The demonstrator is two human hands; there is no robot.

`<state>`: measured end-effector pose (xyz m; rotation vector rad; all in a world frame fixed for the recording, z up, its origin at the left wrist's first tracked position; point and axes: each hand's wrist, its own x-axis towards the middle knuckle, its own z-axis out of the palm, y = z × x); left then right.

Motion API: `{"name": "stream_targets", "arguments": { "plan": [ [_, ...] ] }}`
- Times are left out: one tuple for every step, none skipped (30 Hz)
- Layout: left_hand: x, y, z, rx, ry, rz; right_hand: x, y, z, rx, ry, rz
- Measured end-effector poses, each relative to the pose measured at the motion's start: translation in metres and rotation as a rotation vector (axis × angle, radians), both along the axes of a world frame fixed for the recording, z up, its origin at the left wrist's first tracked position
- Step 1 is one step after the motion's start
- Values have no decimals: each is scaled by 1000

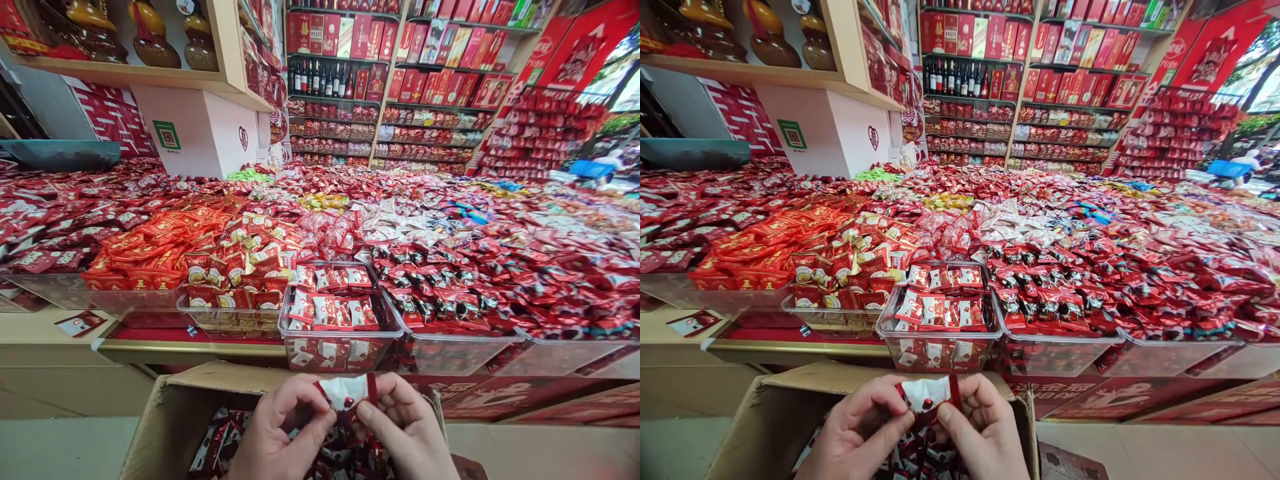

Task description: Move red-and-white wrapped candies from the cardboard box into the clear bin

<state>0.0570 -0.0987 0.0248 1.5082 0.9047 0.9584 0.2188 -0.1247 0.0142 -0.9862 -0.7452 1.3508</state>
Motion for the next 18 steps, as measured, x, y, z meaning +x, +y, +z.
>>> {"name": "stream_targets", "arguments": {
  "plan": [
    [0, 0, -1, -97, -59, 11, 1, -1, -1, -6, 22, -16],
    [0, 0, -2, -187, -118, 9, 2, -1, -1, -12, 50, -22],
    [0, 0, -1, -257, -166, -5, 4, -2, -1, -17, 71, -30],
    [-1, 0, 0, -296, -198, -29, 5, -2, -1, -17, 74, -40],
    [-2, 1, 2, -302, -208, -62, 6, -2, -1, -15, 55, -48],
    [-3, 1, 4, -283, -179, -94, 7, -2, -2, -9, 14, -51],
    [-4, 2, 6, -245, -103, -122, 7, -3, -2, -2, -43, -42],
    [-5, 2, 8, -195, 4, -139, 6, -3, -3, 10, -104, -9],
    [-6, 2, 9, -154, 119, -139, 6, -4, -5, 25, -156, 32],
    [-5, 1, 10, -141, 209, -127, 4, -5, -6, 37, -190, 68],
    [-5, 0, 10, -155, 248, -104, 2, -5, -8, 41, -205, 90],
    [-3, -1, 10, -194, 227, -83, 0, -5, -10, 39, -204, 89],
    [-1, -1, 9, -249, 159, -71, -2, -5, -11, 35, -193, 61],
    [1, -2, 7, -306, 73, -59, -3, -5, -13, 34, -186, 10],
    [4, -2, 6, -351, -7, -43, -5, -4, -15, 50, -192, -56],
    [7, -2, 4, -376, -72, -21, -6, -4, -17, 93, -227, -123],
    [9, -1, 3, -389, -121, 6, -7, -4, -18, 161, -298, -196],
    [10, 0, 2, -398, -160, 24, -7, -5, -19, 240, -403, -259]
  ]
}}
